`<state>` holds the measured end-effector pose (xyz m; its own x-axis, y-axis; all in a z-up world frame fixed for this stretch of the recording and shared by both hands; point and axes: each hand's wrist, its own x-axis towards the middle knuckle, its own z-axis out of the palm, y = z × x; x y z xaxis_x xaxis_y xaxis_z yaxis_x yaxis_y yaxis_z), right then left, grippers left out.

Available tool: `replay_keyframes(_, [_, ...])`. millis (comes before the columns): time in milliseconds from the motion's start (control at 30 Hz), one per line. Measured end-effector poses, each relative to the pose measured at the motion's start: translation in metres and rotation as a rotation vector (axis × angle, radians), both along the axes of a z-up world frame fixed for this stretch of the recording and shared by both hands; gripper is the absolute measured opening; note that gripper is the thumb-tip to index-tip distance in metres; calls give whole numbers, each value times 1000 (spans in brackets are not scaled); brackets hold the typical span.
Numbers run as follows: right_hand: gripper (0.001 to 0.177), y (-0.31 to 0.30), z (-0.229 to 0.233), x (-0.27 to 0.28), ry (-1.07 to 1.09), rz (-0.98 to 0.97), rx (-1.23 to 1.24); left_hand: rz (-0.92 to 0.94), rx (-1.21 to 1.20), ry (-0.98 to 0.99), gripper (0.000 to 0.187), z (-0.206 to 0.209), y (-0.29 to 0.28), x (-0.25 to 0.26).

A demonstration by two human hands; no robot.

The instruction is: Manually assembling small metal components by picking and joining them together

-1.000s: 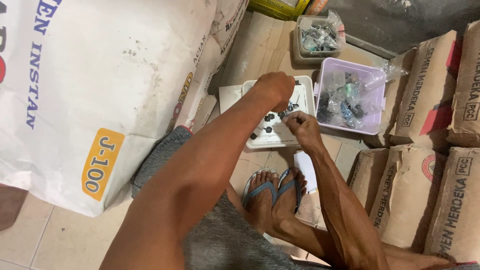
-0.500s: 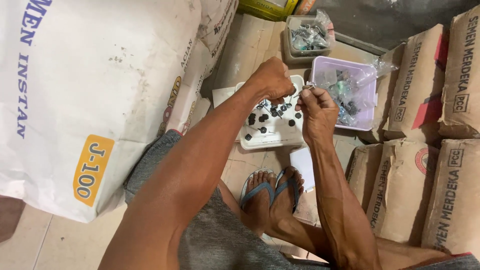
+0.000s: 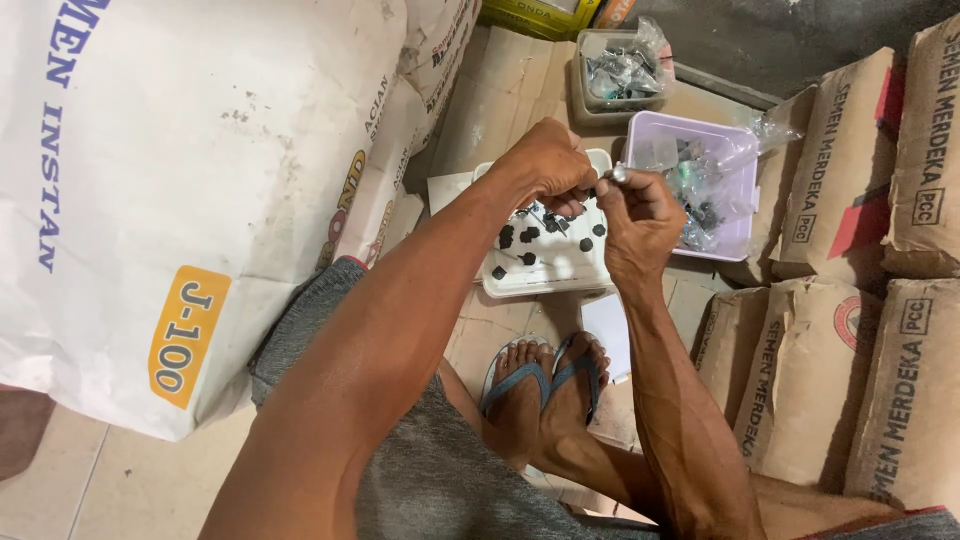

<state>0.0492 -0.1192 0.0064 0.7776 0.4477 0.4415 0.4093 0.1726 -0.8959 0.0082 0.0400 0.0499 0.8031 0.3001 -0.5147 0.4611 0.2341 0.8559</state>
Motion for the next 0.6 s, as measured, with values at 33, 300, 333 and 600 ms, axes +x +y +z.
replay_keyframes(33, [12, 1, -1, -1, 0, -2, -2, -2, -2, 0, 12, 0, 0, 0])
replay_keyframes(300, [21, 0, 6, -13, 4, 65, 3, -6, 195, -50, 2, -7, -2, 10])
replay_keyframes(333, [21, -1, 5, -12, 7, 66, -7, -6, 185, -48, 2, 4, -4, 2])
replay_keyframes(600, [20, -4, -29, 2, 246, 117, -220, -323, 521, 76, 13, -9, 3, -7])
